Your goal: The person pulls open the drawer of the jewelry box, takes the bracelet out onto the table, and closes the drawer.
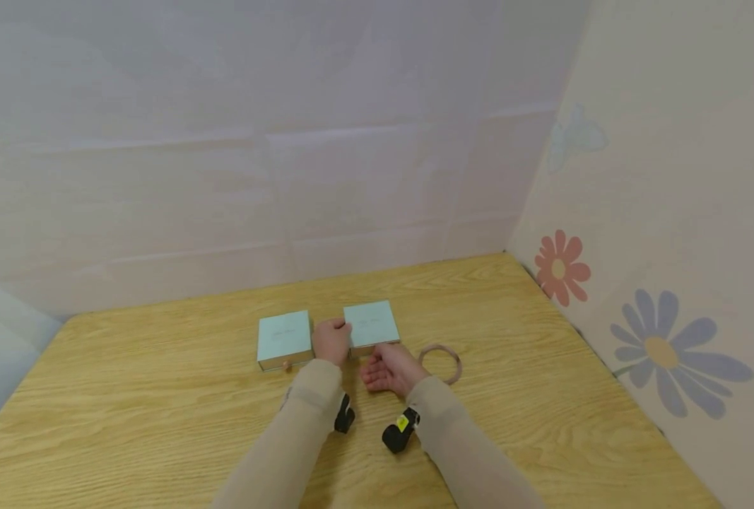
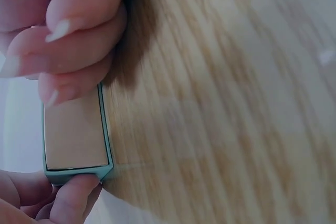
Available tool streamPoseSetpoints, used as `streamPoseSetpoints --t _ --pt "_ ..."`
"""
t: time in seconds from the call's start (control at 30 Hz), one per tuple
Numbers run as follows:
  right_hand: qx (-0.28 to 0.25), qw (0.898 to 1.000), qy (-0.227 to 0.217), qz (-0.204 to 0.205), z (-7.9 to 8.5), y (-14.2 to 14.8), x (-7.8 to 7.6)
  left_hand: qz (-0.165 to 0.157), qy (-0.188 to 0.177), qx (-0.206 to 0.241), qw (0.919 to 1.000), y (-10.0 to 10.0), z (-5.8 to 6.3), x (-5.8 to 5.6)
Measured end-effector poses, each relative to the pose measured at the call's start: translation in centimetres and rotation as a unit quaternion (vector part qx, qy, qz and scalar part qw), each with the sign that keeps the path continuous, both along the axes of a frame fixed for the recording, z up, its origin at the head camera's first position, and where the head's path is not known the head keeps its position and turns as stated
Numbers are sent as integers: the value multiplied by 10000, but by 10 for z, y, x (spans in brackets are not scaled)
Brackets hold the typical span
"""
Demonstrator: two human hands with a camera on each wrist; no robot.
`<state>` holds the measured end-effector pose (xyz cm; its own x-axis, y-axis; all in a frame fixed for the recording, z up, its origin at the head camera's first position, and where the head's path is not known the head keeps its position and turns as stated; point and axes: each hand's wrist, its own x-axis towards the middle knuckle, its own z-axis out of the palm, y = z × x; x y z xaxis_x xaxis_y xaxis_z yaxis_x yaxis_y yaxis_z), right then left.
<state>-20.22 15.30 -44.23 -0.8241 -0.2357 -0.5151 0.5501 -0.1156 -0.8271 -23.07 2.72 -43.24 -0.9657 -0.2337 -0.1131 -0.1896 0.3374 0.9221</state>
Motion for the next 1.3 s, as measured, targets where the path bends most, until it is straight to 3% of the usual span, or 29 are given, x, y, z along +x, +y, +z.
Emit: streamPoseSetpoints --t 0.27,0.43,0.53,0.7,1.3 --pt "63 9999 1 -78 -1 -1 3 9 -114 230 9997 -2 3 0" --pt "83 9999 14 -63 -2 -1 5 73 -3 165 9998 -1 -4 -4" --pt "87 9999 50 -24 -3 0 6 42 -101 233 9997 -1 0 -1" --pt "78 9999 66 39 -4 0 8 39 41 88 9999 0 4 3" --pt "256 9996 75 12 -2 0 11 -20 -1 57 10000 1 3 2"
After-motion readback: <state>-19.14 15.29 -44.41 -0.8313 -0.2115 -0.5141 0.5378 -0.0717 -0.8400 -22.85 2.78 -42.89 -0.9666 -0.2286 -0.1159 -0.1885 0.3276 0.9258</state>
